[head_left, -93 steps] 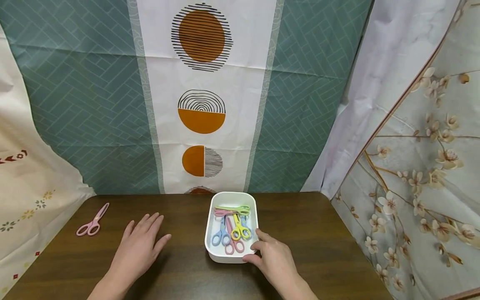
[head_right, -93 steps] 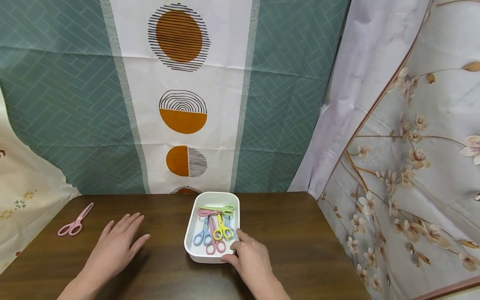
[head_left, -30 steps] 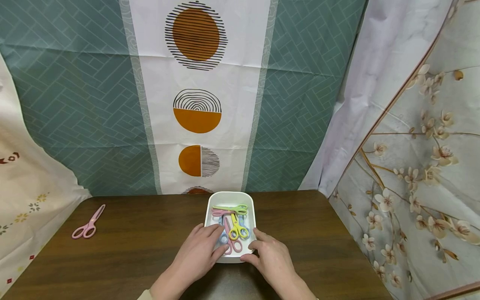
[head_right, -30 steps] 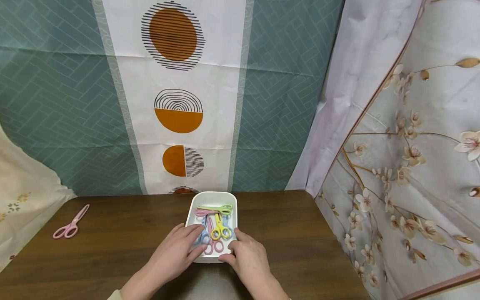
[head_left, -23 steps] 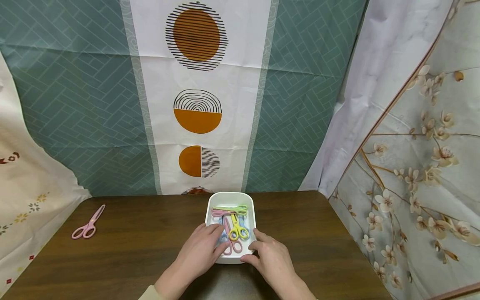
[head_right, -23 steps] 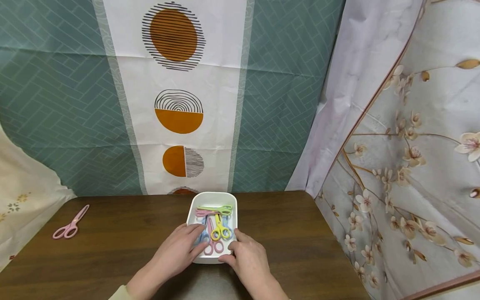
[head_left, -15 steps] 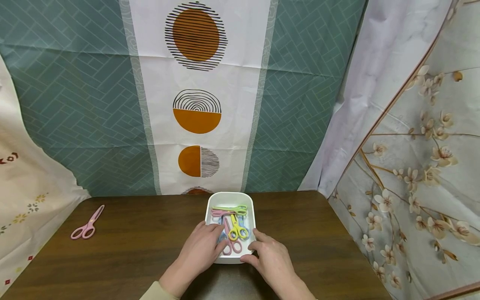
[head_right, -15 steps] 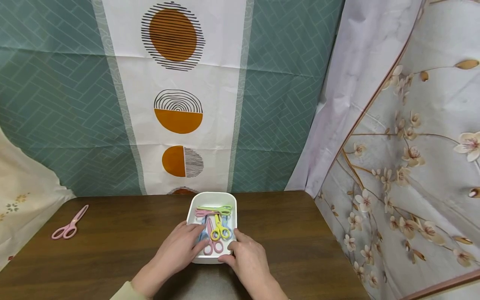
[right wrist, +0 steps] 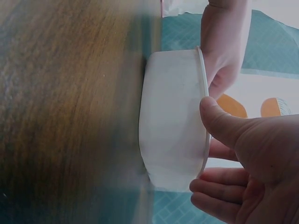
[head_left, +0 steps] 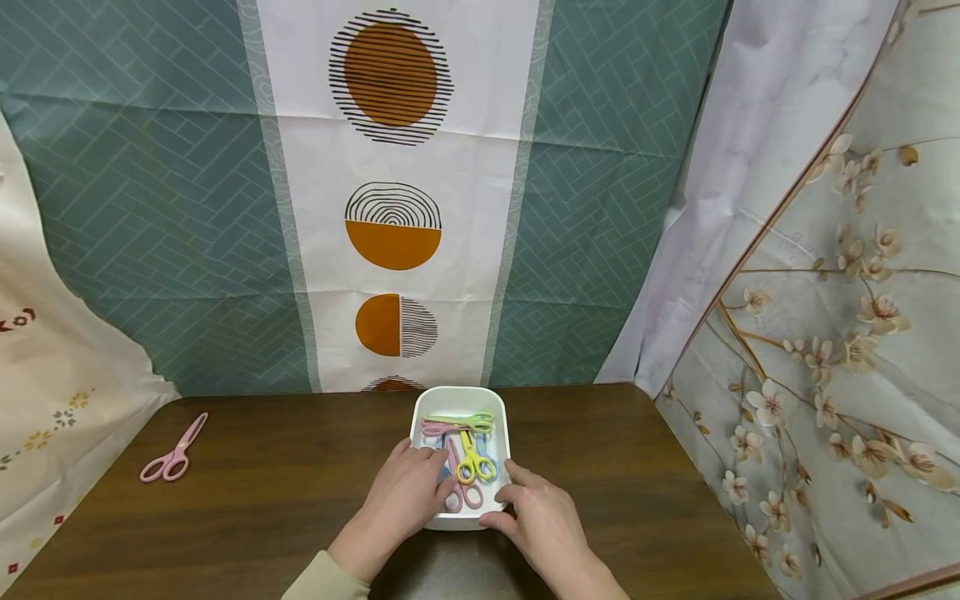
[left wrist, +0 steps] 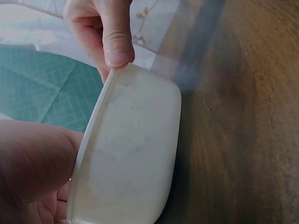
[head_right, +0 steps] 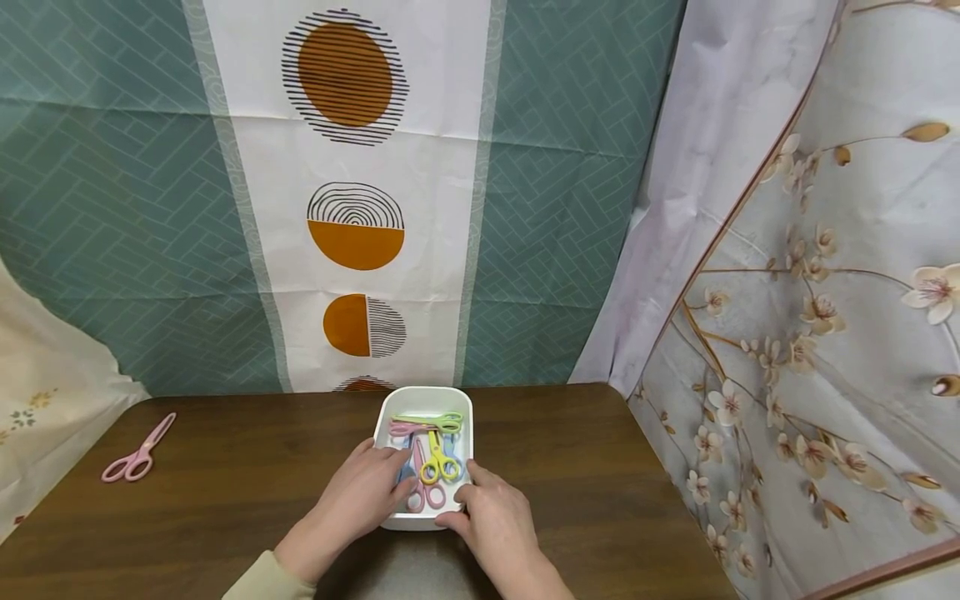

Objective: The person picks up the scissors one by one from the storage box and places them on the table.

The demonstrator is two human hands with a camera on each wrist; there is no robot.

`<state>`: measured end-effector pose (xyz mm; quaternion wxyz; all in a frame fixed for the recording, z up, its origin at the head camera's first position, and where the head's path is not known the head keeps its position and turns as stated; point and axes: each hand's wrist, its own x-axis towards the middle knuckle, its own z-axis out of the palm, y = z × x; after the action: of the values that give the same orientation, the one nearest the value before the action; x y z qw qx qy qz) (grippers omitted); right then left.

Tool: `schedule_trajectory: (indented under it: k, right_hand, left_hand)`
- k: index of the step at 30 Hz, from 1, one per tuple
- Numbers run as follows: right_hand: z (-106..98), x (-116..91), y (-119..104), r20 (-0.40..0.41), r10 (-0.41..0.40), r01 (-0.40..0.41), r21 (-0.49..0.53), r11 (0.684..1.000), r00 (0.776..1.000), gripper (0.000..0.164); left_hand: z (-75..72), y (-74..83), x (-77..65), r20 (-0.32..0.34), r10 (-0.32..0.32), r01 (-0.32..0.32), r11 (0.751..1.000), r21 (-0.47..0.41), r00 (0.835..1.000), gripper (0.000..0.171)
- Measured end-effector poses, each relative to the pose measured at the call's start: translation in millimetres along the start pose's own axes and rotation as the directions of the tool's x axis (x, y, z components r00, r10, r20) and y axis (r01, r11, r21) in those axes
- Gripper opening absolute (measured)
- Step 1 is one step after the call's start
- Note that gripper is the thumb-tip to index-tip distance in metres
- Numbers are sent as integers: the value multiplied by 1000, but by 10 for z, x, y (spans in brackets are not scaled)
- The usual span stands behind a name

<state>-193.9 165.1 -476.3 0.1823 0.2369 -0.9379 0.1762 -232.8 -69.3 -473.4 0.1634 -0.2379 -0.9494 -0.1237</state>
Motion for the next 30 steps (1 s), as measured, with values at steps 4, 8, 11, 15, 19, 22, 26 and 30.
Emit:
schedule_trajectory:
  k: [4,8,11,15,19,22,26,30]
  right_hand:
    - [-9,-11,-4,-5,-3,3,4,1000,1000,30]
    - [-16,-17,-11,-5,1,-1,1,1000,1000,30]
    - [-13,-15,-17,0,2,-2,9,1000,1000,30]
    - [-6,-2,-15,12,-6,6,27,1000,1000,28]
    - [-8,0,-17,5,-22,22,13,1000,1000,23]
    - [-17,1,-19,-18,-63,63,-1,998,998,18]
    - [-25,22,-17,-51,-122,122,-1,992,991,12]
    - [-32,48,-15,-41,-139,140,12,990,989,11]
  left_hand:
    - [6,15,31,39,-13,12,1000,24,999,32]
    - [26,20,55,58,-23,20,998,53,998,34]
    - [36,24,80,75,-35,28,996,86,997,35]
    - [37,34,131,115,-59,44,991,129,992,38]
    - [56,35,171,156,-79,56,988,144,985,35]
    - [60,42,188,181,-85,56,986,157,980,31]
    - [29,57,201,206,-90,54,983,175,974,26]
    - [8,60,201,213,-91,49,980,195,973,24]
